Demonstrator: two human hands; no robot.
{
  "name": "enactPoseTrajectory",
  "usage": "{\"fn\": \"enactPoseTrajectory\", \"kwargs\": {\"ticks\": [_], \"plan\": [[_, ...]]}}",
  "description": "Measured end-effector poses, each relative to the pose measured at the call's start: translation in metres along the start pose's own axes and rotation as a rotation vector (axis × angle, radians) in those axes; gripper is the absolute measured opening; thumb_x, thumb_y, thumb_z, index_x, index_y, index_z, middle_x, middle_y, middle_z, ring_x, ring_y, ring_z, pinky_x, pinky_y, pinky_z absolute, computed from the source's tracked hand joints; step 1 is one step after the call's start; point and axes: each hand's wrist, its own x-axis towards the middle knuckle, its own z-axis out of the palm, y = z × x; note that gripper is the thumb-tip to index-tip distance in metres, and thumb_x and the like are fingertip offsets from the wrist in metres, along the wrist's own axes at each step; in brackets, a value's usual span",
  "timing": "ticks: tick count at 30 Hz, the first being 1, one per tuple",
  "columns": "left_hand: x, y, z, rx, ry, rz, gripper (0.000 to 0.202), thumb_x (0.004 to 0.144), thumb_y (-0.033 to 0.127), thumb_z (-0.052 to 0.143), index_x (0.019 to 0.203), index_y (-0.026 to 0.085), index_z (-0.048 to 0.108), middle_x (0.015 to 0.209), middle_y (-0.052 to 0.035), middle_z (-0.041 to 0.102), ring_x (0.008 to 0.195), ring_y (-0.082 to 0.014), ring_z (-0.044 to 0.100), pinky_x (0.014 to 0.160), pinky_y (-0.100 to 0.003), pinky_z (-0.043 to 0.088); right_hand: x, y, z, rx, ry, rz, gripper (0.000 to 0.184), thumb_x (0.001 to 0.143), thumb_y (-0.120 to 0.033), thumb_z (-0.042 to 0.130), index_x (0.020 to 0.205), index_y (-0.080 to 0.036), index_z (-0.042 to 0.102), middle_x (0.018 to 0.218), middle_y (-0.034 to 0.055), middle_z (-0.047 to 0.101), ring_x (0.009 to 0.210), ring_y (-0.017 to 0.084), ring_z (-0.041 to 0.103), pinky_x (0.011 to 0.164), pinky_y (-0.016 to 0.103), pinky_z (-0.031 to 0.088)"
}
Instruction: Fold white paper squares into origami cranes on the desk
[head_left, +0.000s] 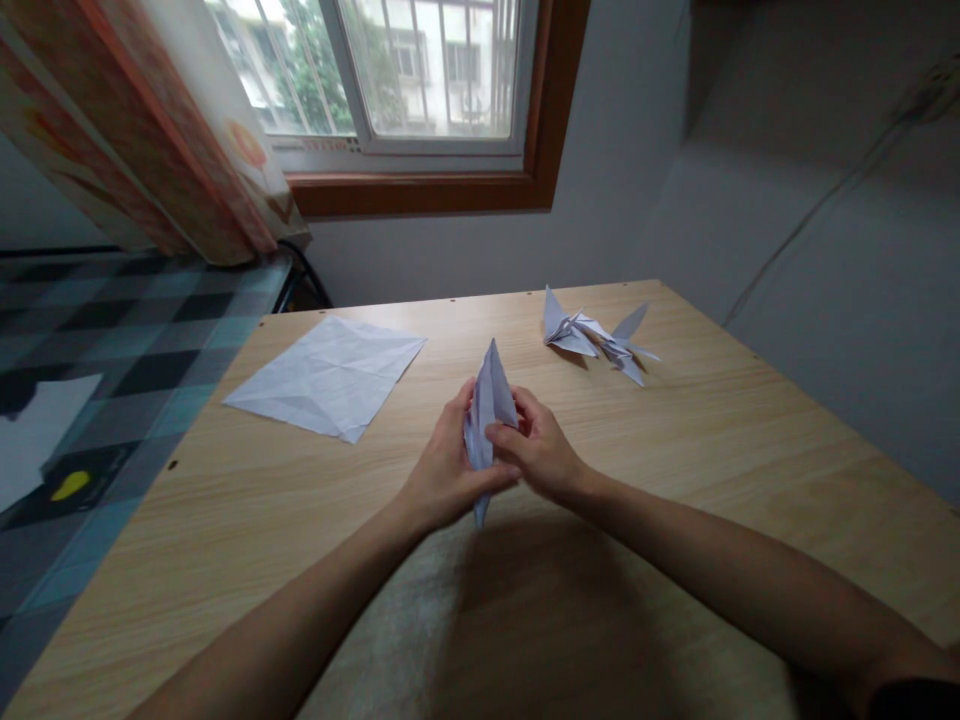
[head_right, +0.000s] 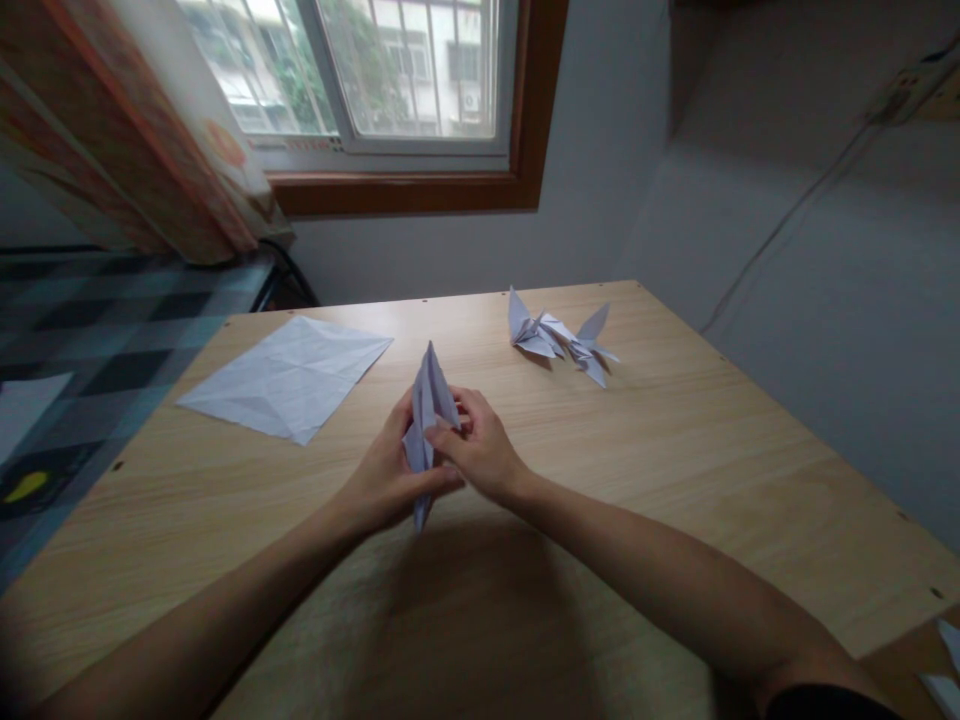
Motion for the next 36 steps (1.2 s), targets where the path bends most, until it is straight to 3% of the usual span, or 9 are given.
{"fn": "enactPoseTrajectory", "kwargs": {"ticks": [7, 11, 15, 19, 23, 27, 31, 33, 36], "plan": [[-0.003, 0.002, -0.002, 0.216, -0.075, 0.066, 0.101, 0.070, 0.044, 0.083, 0.152, 0.025, 0.027, 0.152, -0.0168, 0.038, 0.140, -0.0370, 0.039, 0.115, -0.059, 0.034, 0.000, -0.004, 0.009, -0.248, 0.297, 0.011, 0.036, 0.065, -0.018, 0.063, 0.099, -0.022, 0.053, 0.089, -0.0002, 0.060, 0.079, 0.019, 0.058, 0.067, 0.030, 0.051], [-0.002, 0.005, -0.004, 0.243, -0.093, 0.115, 0.087, 0.079, 0.043, 0.074, 0.151, 0.022, 0.029, 0.153, -0.0173, 0.037, 0.142, -0.0343, 0.036, 0.117, -0.056, 0.032, 0.004, 0.001, 0.007, -0.329, 0.326, 0.012, 0.034, 0.068, -0.017, 0.065, 0.100, -0.022, 0.055, 0.087, 0.0000, 0.064, 0.075, 0.019, 0.060, 0.069, 0.031, 0.050], [0.001, 0.001, -0.008, 0.164, 0.036, 0.103, 0.067, 0.087, 0.028, 0.061, 0.148, 0.020, 0.035, 0.148, -0.0156, 0.045, 0.138, -0.0301, 0.043, 0.117, -0.054, 0.034, 0.009, 0.001, -0.006, -0.473, 0.239, -0.118, 0.020, 0.075, -0.011, 0.055, 0.089, -0.021, 0.065, 0.081, 0.0015, 0.068, 0.076, 0.020, 0.062, 0.073, 0.033, 0.051], [0.006, -0.011, -0.020, 0.198, 0.118, 0.063, 0.059, 0.085, 0.015, 0.049, 0.143, 0.021, 0.045, 0.145, -0.0122, 0.051, 0.133, -0.0260, 0.050, 0.113, -0.050, 0.041, 0.015, 0.003, -0.033, -0.560, 0.052, -0.321, 0.033, 0.078, -0.006, 0.048, 0.094, -0.021, 0.074, 0.098, 0.0056, 0.074, 0.094, 0.021, 0.068, 0.087, 0.036, 0.053], [0.011, -0.019, -0.035, 0.410, -0.093, 0.116, 0.053, 0.078, 0.007, 0.043, 0.123, 0.021, 0.066, 0.137, -0.0076, 0.062, 0.130, -0.0264, 0.053, 0.112, -0.053, 0.041, 0.014, 0.009, -0.068, -0.769, -0.243, -0.413, 0.041, 0.079, -0.004, 0.047, 0.103, -0.021, 0.076, 0.114, 0.0095, 0.074, 0.109, 0.023, 0.067, 0.099, 0.044, 0.052], [0.011, -0.017, -0.041, 0.573, -0.304, 0.179, 0.048, 0.079, 0.011, 0.045, 0.118, 0.025, 0.070, 0.134, -0.0054, 0.065, 0.132, -0.0287, 0.054, 0.110, -0.057, 0.040, 0.010, 0.006, -0.093, -0.853, -0.484, -0.464, 0.040, 0.080, -0.014, 0.056, 0.116, -0.020, 0.073, 0.128, 0.0136, 0.068, 0.124, 0.029, 0.060, 0.105, 0.052, 0.047], [0.008, -0.012, -0.037, 0.644, -0.342, 0.249, 0.036, 0.090, 0.025, 0.048, 0.121, 0.021, 0.067, 0.136, -0.0103, 0.063, 0.133, -0.0290, 0.054, 0.111, -0.054, 0.039, 0.015, 0.000, -0.081, -0.930, -0.399, -0.416, 0.037, 0.093, -0.035, 0.057, 0.120, -0.014, 0.069, 0.130, 0.0193, 0.065, 0.126, 0.032, 0.058, 0.107, 0.053, 0.045], [0.007, -0.009, -0.035, 0.657, -0.350, 0.285, 0.035, 0.092, 0.027, 0.048, 0.121, 0.020, 0.065, 0.135, -0.0117, 0.063, 0.131, -0.0284, 0.055, 0.111, -0.053, 0.039, 0.021, 0.002, -0.063, -1.006, -0.352, -0.415, 0.054, 0.095, -0.043, 0.055, 0.136, -0.008, 0.056, 0.144, 0.0244, 0.052, 0.137, 0.033, 0.047, 0.113, 0.054, 0.038], [0.007, -0.006, -0.034, 0.658, -0.362, 0.296, 0.033, 0.091, 0.027, 0.048, 0.118, 0.019, 0.065, 0.136, -0.0135, 0.063, 0.130, -0.0287, 0.056, 0.111, -0.052, 0.040, 0.028, 0.010, -0.040, -1.079, -0.523, -0.439, 0.085, 0.089, -0.062, 0.057, 0.149, -0.006, 0.037, 0.155, 0.0258, 0.036, 0.147, 0.034, 0.033, 0.119, 0.053, 0.030]]}}
